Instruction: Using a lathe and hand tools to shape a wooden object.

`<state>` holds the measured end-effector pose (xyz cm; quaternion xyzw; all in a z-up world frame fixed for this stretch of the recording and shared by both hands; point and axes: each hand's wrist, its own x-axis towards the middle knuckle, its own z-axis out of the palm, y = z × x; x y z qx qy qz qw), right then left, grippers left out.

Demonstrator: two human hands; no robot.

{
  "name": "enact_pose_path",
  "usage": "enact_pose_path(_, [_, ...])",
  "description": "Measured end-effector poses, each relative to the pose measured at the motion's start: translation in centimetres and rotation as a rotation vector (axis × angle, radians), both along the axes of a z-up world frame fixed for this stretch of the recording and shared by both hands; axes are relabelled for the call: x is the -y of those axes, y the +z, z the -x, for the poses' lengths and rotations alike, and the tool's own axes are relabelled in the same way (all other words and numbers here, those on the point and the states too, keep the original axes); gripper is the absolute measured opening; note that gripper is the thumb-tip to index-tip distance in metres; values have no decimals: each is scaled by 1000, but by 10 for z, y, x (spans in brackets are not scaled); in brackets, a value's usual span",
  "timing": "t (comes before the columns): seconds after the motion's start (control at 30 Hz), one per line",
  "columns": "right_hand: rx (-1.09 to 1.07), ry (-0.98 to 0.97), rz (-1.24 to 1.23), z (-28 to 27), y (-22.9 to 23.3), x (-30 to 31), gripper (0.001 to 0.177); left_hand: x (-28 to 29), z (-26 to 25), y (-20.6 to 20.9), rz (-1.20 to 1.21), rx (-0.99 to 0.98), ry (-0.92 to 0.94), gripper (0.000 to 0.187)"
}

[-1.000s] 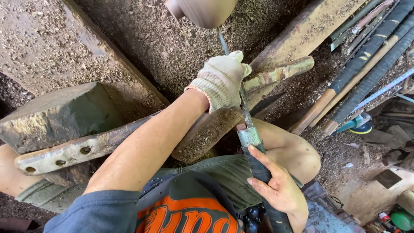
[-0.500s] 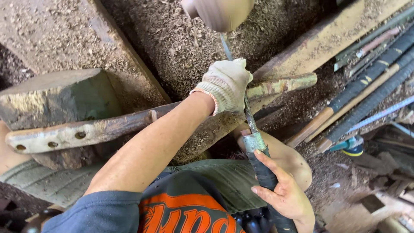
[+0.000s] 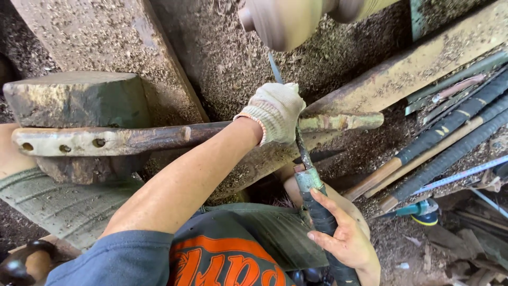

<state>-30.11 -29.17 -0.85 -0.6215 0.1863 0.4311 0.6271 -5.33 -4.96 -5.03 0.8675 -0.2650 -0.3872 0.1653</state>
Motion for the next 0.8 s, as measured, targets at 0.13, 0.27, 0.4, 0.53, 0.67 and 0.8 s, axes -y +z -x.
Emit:
enact_pose_path(0.13, [24,16,-30,-7,4,-2,88,-5,-2,18,-65,-116,-28,53])
enact_pose_path(0.27, [-91,-22,63,29,18,11,85,-27,45,19,526,541,116,71])
enact_pose_path(0.4, [-166,-80,23,104,18,46,96,-58,83,112,838,194,-76,23])
enact_pose_path(0.53, [-40,-364,198,119,47,44,100,-85,115,143,663,134,-31,33])
enact_pose_path(0.67, [181,-511,95,124,60,49,107,-128,127,139,513,133,-49,43])
enact_pose_path(0.8, [194,-582,208,120,81,46,107,-170,111,117,400,105,-95,52])
